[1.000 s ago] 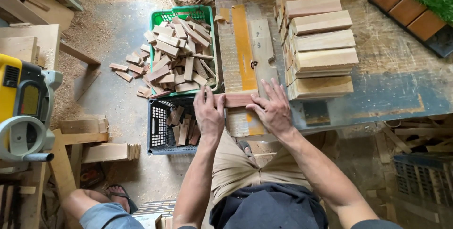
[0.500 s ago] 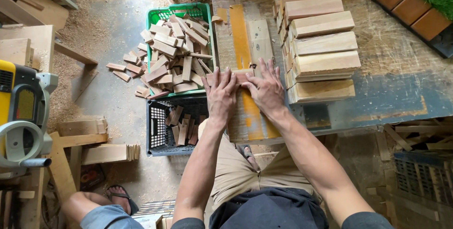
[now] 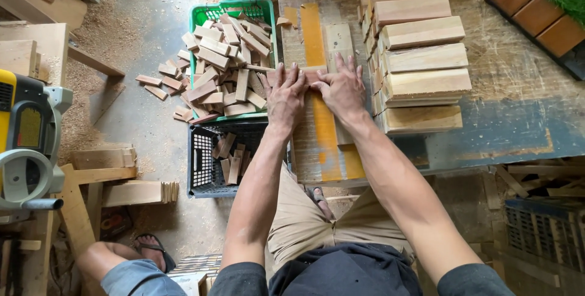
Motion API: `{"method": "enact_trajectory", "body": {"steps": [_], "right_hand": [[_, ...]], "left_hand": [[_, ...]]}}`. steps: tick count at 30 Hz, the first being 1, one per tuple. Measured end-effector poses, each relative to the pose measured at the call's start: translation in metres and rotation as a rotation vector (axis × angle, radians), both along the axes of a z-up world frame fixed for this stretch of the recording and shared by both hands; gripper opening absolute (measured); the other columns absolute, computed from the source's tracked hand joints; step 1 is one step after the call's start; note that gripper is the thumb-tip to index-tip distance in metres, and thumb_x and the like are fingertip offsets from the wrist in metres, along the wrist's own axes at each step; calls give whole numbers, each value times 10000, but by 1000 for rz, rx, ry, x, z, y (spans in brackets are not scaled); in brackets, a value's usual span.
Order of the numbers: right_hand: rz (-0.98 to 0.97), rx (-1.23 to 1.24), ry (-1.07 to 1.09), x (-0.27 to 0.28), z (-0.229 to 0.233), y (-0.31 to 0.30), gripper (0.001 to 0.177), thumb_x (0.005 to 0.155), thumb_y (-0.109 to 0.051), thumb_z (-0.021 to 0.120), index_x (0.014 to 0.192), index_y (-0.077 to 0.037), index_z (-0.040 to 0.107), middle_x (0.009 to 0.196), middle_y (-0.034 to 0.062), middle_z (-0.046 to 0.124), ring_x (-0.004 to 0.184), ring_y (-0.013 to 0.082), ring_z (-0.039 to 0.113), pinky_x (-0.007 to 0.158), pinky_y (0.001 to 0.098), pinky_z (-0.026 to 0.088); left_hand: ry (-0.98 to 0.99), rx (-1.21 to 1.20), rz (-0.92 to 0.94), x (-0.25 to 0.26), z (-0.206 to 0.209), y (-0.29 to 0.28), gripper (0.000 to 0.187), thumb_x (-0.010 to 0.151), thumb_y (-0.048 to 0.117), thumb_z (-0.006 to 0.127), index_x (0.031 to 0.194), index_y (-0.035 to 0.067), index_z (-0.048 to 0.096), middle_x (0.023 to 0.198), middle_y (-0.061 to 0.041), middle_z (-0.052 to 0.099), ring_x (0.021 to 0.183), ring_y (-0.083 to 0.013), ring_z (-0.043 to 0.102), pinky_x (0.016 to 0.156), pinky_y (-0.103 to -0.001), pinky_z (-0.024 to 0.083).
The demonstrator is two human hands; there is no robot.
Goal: The person picks up small rectangular wooden blocks from a green basket and stacks them neatly on a workbench. They arrange the blocks into organized piles, occasionally adjusting the alignment of the stack.
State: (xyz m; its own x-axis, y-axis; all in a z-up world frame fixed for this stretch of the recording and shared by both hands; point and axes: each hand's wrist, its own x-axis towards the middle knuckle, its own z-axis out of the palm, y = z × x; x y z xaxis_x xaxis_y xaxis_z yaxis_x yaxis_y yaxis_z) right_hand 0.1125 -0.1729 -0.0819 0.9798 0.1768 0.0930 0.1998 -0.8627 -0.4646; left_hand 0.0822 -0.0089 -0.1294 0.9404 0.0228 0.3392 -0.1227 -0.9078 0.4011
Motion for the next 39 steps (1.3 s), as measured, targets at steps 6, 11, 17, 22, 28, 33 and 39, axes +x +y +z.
{"method": "enact_trajectory", "body": {"steps": [6, 11, 17, 22, 28, 33, 39], "right_hand": [[-45, 22, 84, 37, -10, 8, 320, 882, -489, 741, 1192, -410, 735, 1582, 117, 454, 1473, 466, 328, 1211, 611, 252], [-99, 22, 132, 53, 6, 23, 377, 959, -485, 644, 1316, -369, 675, 1613, 116, 419, 1516, 448, 261, 1243, 612, 171], [-117, 27, 279, 78, 12, 27, 452, 1006, -537, 516, 1433, -401, 570, 1700, 75, 236, 1561, 405, 144, 1242, 640, 104], [-98, -14, 351, 73, 30, 31, 519, 1004, -505, 443, 1514, -410, 469, 1718, 88, 174, 1574, 393, 98, 1245, 645, 74], [-29, -75, 412, 67, 27, 23, 583, 955, -521, 478, 1533, -475, 409, 1718, 67, 161, 1569, 398, 92, 1237, 648, 89], [75, 53, 220, 14, 36, 20, 488, 971, -422, 552, 1416, -238, 632, 1576, 176, 460, 1523, 434, 277, 1230, 612, 208], [489, 493, -39, -98, 82, 27, 598, 854, -145, 752, 1401, 19, 574, 1372, 321, 580, 1324, 505, 499, 1124, 583, 395]], "left_hand": [[29, 11, 3, 40, 0, 12, 397, 980, 459, 602, 1345, 316, 662, 1491, 75, 559, 1484, -270, 394, 1229, -661, 92], [233, 43, 41, 86, -12, 19, 407, 977, 536, 566, 1368, 431, 608, 1530, 191, 496, 1520, -191, 322, 1211, -711, 165], [342, 129, 94, 119, -7, 17, 393, 1016, 491, 508, 1405, 452, 550, 1593, 193, 405, 1544, -185, 250, 1136, -842, 37], [278, 109, 131, 112, 9, 8, 339, 1058, 404, 440, 1356, 396, 602, 1568, 136, 469, 1523, -205, 310, 1124, -844, 24], [49, 146, 210, 97, -19, 3, 361, 872, 390, 656, 1173, 198, 599, 1154, -30, 626, 1169, -293, 583, 1036, -608, 412], [337, -421, 144, 3, 57, 21, 730, 776, 274, 873, 1336, 59, 459, 1215, -177, 501, 1189, -406, 584, 995, -550, 527], [263, -1179, 369, -89, 104, 32, 417, 763, 398, 895, 1035, 124, 737, 944, -105, 735, 920, -211, 730, 800, -425, 591]]}}
